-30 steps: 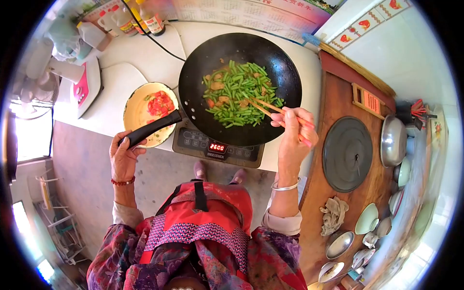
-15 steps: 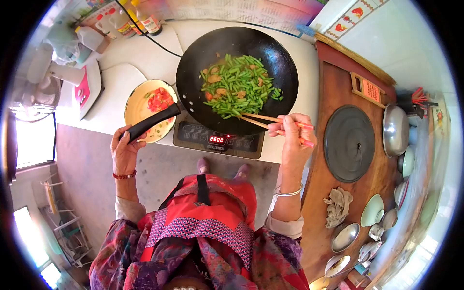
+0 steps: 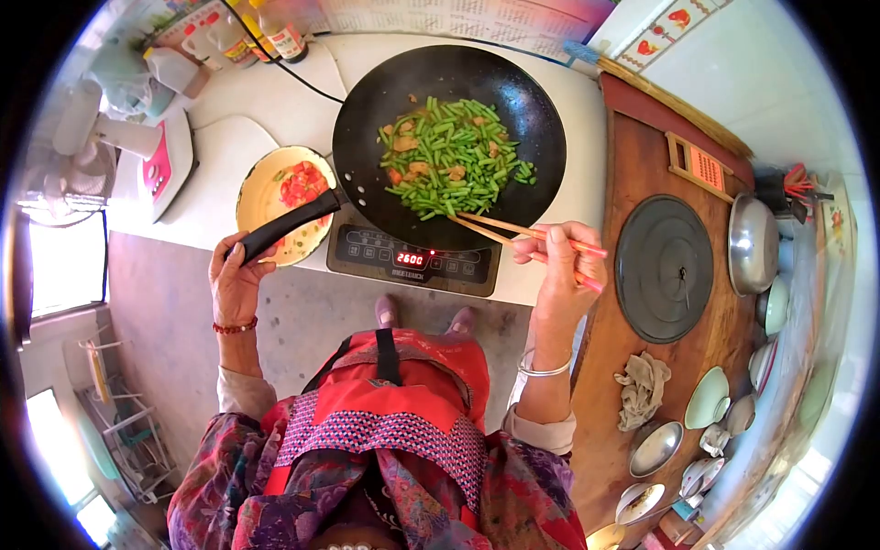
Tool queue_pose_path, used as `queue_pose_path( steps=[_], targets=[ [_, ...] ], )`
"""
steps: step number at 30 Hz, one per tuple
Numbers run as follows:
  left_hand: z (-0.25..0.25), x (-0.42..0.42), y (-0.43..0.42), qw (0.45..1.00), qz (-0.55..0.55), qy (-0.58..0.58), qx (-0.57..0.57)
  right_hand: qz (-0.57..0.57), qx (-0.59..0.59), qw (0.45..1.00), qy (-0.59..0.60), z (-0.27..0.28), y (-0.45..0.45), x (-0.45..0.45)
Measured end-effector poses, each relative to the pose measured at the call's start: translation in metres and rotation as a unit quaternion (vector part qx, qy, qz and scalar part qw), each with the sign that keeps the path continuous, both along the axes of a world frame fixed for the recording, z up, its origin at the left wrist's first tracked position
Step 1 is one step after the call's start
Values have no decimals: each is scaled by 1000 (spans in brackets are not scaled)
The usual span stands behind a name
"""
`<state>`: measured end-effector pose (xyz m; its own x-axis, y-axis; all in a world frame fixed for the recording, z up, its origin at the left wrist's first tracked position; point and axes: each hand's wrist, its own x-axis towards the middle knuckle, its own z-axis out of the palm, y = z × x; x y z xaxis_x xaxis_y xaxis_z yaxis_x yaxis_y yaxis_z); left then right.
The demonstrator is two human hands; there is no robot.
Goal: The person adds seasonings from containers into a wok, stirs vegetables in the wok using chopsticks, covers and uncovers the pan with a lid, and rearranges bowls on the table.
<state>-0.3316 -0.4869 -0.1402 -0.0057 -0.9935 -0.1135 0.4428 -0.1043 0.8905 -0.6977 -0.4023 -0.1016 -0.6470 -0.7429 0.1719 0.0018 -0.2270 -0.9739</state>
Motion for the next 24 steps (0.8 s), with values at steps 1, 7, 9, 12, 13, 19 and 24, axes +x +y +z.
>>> queue_pose_path(
  steps=[1,7,9,12,13,19,24],
  targets=[
    [0,0,0,1000,0,0,0,5,-12,1000,-16,2,0,0],
    [0,1,0,1000,7,0,6,19,-9,999,-25,0,-3,-3],
    [1,0,-1,1000,3,3,11,1,-29,999,-37,-2,-3,-3],
    [-2,1,-1,1000,1,-9,5,20,0,998,-60,-9,-3,-8],
    [0,0,0,1000,2,-9,3,14,-32,995,-94,-7,-2,-12],
    [-9,4,17,994,40,91,40,59,-182,929,-317,10,16,-36],
    [-41,18,41,990,56,18,125,108,-261,857,-431,47,37,-28]
  ],
)
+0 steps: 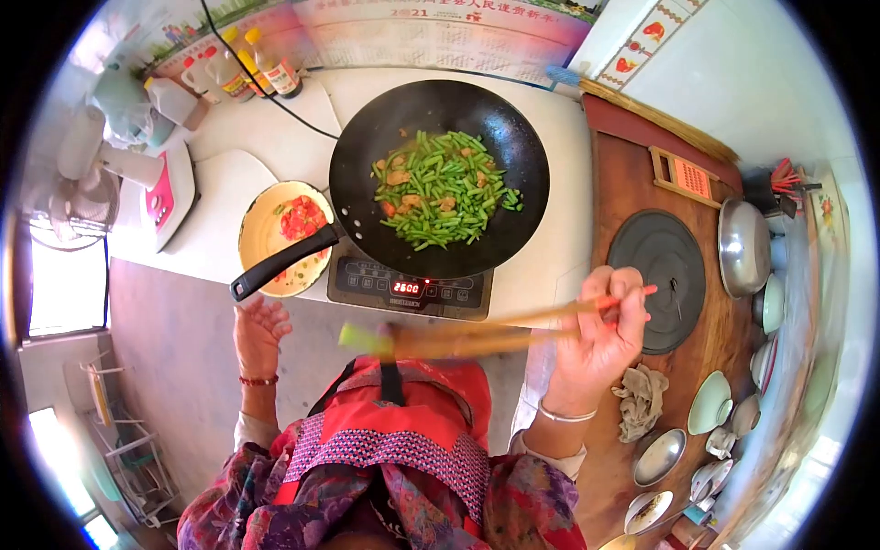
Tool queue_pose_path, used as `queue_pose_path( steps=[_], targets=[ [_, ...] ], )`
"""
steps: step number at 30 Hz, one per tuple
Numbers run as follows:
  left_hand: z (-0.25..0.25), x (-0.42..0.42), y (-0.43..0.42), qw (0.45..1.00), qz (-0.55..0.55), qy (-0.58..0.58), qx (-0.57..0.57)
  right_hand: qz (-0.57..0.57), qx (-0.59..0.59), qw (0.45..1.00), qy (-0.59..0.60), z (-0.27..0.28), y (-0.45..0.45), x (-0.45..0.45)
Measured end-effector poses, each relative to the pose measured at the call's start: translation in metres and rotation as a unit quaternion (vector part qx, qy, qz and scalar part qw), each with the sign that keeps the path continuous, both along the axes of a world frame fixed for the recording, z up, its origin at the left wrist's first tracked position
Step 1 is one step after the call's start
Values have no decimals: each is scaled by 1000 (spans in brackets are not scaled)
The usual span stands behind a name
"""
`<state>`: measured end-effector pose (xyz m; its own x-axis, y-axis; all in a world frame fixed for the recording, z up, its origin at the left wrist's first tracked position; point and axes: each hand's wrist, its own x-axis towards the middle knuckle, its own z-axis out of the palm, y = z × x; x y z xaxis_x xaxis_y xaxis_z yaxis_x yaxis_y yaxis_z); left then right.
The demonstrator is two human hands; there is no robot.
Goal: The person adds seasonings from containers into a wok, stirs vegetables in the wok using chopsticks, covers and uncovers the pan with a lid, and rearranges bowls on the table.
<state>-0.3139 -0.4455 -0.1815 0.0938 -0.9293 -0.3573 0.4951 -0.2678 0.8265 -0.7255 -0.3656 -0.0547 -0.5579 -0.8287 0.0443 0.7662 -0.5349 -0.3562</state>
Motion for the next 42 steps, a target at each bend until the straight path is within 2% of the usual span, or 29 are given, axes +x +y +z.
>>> queue_pose_path(
  steps=[2,3,7,12,16,17,18,20,21,22,24,25,28,31,34,38,42],
  targets=[
    [-12,0,9,998,-32,-22,44,106,-148,983,16,15,6,4],
    [-15,-2,12,998,-36,-19,38,109,-197,974,20,20,6,7],
    [-27,-11,22,995,-81,-17,63,164,-286,944,-18,40,13,19],
    [-34,-14,24,994,-93,0,62,189,-290,937,-53,42,14,21],
    [-32,-17,24,992,-105,5,64,142,-285,947,-38,20,10,-3],
    [-32,-16,29,991,-116,5,74,35,-159,985,56,19,5,-5],
    [-33,-16,32,991,-112,3,77,-75,-27,985,150,17,0,-8],
    [-36,-14,34,990,-120,7,80,-170,167,911,336,1,-17,-20],
    [-36,-14,37,990,-117,7,85,-205,238,864,393,-9,-29,-22],
    [-36,-14,38,989,-118,2,90,-203,258,843,427,-18,-39,-23],
    [-35,-13,41,988,-114,-4,101,-197,294,794,495,-40,-60,-21],
    [-34,-13,40,989,-114,-3,99,-194,294,794,495,-51,-69,-17],
    [-36,-12,38,990,-103,0,94,-154,281,855,408,-81,-98,-1],
    [-35,-8,38,991,-95,1,98,-139,253,886,363,-75,-114,20],
    [-36,-6,41,990,-91,-1,105,-126,221,865,432,-51,-121,47],
    [-39,-7,40,990,-92,8,106,-23,204,862,464,-69,-136,68],
    [-38,-6,42,990,-90,16,106,-68,211,824,522,-64,-136,38]
  ],
)
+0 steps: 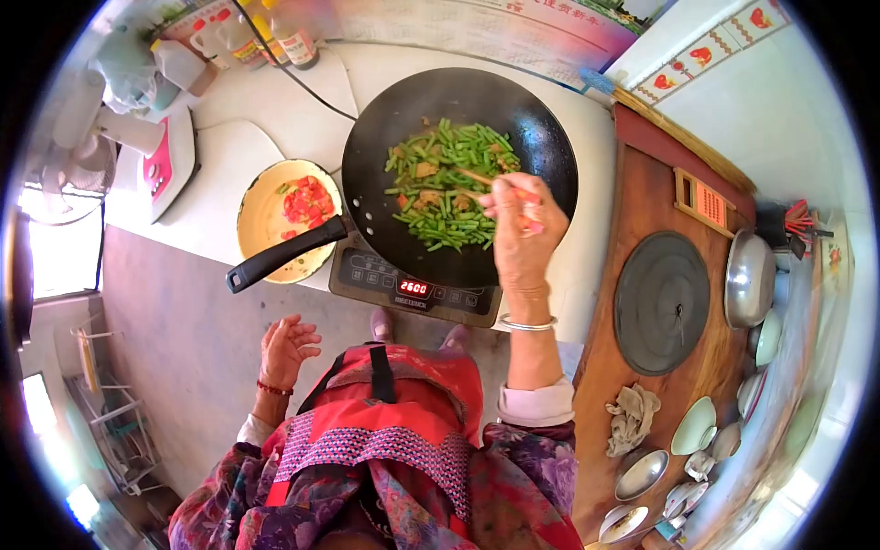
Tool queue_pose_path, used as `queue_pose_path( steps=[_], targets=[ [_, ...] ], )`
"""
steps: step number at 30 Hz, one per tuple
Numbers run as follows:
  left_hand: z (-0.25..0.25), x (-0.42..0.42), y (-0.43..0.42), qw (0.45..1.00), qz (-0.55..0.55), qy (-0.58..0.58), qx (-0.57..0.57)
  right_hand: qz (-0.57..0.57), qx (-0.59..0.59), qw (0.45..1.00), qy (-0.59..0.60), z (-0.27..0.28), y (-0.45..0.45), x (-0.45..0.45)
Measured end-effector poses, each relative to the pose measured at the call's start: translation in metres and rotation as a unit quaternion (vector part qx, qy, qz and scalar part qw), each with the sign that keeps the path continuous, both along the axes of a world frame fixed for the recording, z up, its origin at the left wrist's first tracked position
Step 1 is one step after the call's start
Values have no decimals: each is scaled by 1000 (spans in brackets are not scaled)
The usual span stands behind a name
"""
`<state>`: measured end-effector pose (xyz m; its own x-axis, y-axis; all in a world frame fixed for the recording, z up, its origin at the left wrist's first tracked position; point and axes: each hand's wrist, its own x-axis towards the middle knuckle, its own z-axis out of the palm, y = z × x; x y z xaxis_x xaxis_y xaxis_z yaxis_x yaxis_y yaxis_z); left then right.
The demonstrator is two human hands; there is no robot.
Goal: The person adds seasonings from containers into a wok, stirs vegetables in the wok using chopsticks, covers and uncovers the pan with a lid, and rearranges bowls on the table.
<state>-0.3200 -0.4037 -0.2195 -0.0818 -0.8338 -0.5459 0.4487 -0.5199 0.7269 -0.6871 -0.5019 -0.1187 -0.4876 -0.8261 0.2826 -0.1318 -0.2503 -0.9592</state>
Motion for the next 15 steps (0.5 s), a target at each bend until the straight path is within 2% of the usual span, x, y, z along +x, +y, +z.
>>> queue_pose_path(
  steps=[4,6,8,10,12,15],
  targets=[
    [-6,6,4,1000,6,-6,12,-67,15,996,56,42,-10,-26],
    [-8,5,6,1000,5,-2,16,-90,36,993,68,28,-29,-38],
    [-7,4,6,1000,6,3,16,-41,-14,998,40,1,-40,-44],
    [-5,2,5,1000,2,3,15,-36,14,997,69,3,-27,-39],
    [-5,0,4,1000,-1,5,14,19,33,998,46,15,-13,-39],
    [-5,1,7,1000,-6,4,8,25,59,997,53,51,28,-25]
  ],
)
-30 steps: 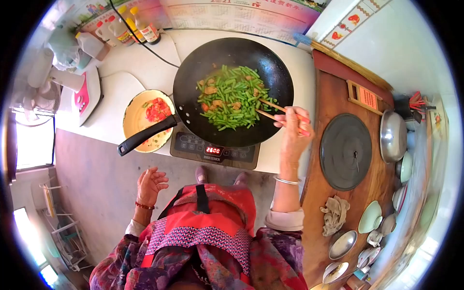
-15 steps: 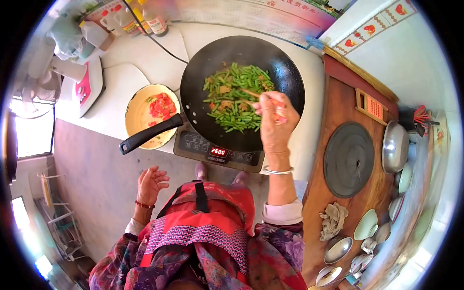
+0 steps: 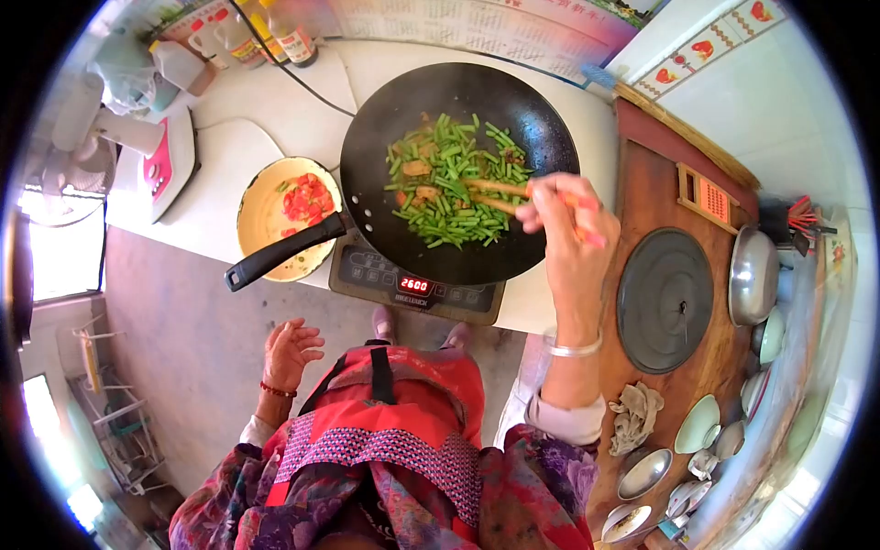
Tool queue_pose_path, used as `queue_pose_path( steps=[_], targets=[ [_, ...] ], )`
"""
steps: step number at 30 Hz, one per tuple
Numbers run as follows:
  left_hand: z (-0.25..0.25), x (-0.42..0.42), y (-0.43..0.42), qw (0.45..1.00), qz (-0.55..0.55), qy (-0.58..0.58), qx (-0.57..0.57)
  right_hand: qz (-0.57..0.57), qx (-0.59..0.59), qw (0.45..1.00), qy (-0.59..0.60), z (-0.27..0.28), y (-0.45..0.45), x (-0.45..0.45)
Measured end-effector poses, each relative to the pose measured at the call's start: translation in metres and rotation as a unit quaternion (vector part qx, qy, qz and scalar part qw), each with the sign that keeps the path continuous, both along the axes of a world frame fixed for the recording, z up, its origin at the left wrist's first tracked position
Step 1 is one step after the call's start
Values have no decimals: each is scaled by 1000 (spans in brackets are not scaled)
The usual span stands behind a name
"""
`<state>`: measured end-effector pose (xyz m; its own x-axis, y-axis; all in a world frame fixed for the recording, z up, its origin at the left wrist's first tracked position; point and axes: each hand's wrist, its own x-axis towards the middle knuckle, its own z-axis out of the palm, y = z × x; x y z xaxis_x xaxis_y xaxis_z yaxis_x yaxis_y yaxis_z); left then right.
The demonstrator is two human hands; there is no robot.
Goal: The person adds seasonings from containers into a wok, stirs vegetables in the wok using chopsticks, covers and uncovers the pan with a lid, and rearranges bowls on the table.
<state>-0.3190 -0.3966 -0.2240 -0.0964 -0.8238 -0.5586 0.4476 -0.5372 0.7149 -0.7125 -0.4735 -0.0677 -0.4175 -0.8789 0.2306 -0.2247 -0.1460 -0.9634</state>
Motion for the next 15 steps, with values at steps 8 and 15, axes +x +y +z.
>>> queue_pose_path(
  steps=[8,15],
  targets=[
    [0,-6,-3,1000,-24,-12,8,41,-22,999,10,-48,3,13],
    [-8,5,5,999,-17,-18,24,-112,-25,992,-60,-28,8,-34]
  ],
)
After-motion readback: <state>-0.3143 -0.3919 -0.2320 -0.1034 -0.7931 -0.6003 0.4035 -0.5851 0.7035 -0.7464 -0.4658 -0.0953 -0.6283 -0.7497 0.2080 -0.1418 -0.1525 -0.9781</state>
